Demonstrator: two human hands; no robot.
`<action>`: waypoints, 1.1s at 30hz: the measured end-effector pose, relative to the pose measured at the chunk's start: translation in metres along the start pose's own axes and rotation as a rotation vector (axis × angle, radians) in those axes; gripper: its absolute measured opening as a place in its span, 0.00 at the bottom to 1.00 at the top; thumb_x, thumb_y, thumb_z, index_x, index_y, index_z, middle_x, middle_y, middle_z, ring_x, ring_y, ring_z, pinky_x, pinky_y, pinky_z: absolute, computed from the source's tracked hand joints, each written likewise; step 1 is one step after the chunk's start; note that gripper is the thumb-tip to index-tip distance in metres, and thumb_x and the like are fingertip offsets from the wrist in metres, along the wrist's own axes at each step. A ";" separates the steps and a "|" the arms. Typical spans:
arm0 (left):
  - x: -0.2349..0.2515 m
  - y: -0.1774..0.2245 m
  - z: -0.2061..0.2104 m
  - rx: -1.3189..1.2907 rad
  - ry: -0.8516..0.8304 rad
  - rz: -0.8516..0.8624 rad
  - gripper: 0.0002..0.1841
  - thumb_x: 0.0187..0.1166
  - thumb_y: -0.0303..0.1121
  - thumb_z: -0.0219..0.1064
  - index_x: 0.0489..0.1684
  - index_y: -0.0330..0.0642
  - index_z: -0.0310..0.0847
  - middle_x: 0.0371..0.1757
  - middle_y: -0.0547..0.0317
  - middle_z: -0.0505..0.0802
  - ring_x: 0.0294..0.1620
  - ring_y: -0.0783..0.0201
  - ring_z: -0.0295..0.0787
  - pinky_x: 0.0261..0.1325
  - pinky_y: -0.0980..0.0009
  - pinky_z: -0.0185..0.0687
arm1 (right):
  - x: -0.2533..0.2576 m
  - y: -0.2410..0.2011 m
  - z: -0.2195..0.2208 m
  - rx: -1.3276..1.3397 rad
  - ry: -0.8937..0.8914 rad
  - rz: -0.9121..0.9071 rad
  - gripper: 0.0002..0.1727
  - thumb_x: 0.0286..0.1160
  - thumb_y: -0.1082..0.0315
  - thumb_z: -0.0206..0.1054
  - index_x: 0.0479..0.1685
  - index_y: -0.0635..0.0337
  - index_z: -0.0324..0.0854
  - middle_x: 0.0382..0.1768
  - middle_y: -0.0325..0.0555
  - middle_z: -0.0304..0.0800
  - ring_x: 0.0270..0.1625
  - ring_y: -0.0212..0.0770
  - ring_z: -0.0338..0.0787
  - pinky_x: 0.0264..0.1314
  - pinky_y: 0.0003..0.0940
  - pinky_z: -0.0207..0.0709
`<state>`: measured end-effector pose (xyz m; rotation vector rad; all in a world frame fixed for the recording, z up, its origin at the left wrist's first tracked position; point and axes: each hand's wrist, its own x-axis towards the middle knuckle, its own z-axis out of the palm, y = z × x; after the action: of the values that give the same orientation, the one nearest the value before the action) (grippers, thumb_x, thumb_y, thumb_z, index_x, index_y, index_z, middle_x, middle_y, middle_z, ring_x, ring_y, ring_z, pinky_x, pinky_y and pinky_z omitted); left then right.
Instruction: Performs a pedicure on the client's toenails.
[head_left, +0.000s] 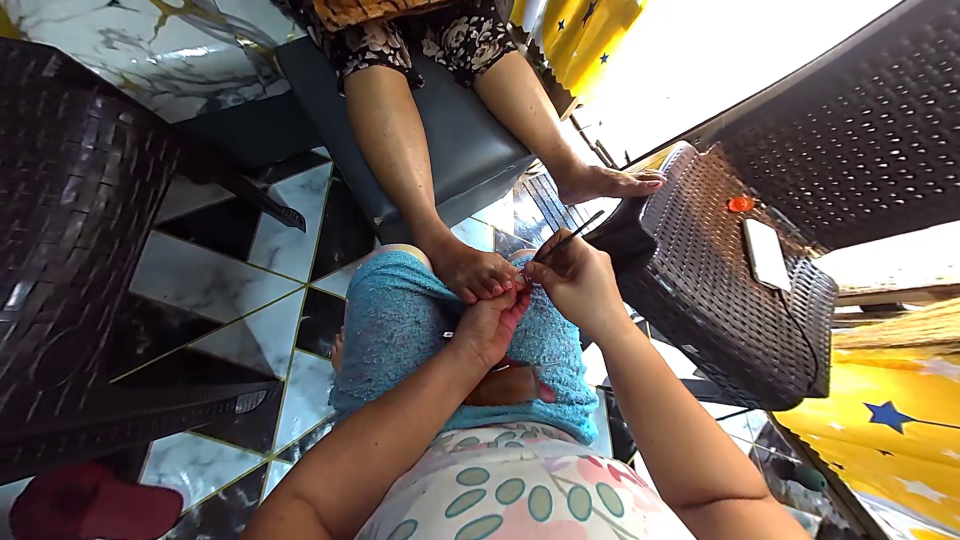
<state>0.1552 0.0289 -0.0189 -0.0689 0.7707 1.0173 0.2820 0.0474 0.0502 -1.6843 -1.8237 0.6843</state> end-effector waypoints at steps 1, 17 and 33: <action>0.000 -0.001 0.000 0.006 -0.003 0.011 0.08 0.85 0.18 0.52 0.45 0.36 0.76 0.39 0.54 0.89 0.42 0.63 0.90 0.57 0.70 0.87 | -0.002 -0.001 0.002 -0.037 0.016 -0.039 0.09 0.70 0.74 0.75 0.41 0.59 0.79 0.26 0.40 0.89 0.27 0.32 0.89 0.33 0.33 0.85; 0.002 -0.003 0.001 0.007 0.020 0.005 0.07 0.85 0.18 0.53 0.45 0.35 0.77 0.38 0.53 0.89 0.41 0.63 0.90 0.56 0.70 0.87 | -0.008 0.011 0.010 0.029 0.086 -0.022 0.09 0.71 0.74 0.75 0.42 0.60 0.79 0.28 0.41 0.90 0.27 0.31 0.89 0.32 0.31 0.85; 0.004 -0.005 -0.001 0.025 -0.025 0.044 0.08 0.84 0.17 0.54 0.44 0.39 0.77 0.37 0.57 0.89 0.39 0.65 0.89 0.54 0.71 0.87 | -0.015 0.012 0.023 -0.077 0.164 -0.140 0.07 0.69 0.72 0.73 0.40 0.61 0.80 0.27 0.42 0.90 0.29 0.36 0.91 0.35 0.38 0.86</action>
<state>0.1600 0.0284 -0.0236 -0.0177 0.7644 1.0483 0.2755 0.0332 0.0248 -1.5927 -1.8493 0.4098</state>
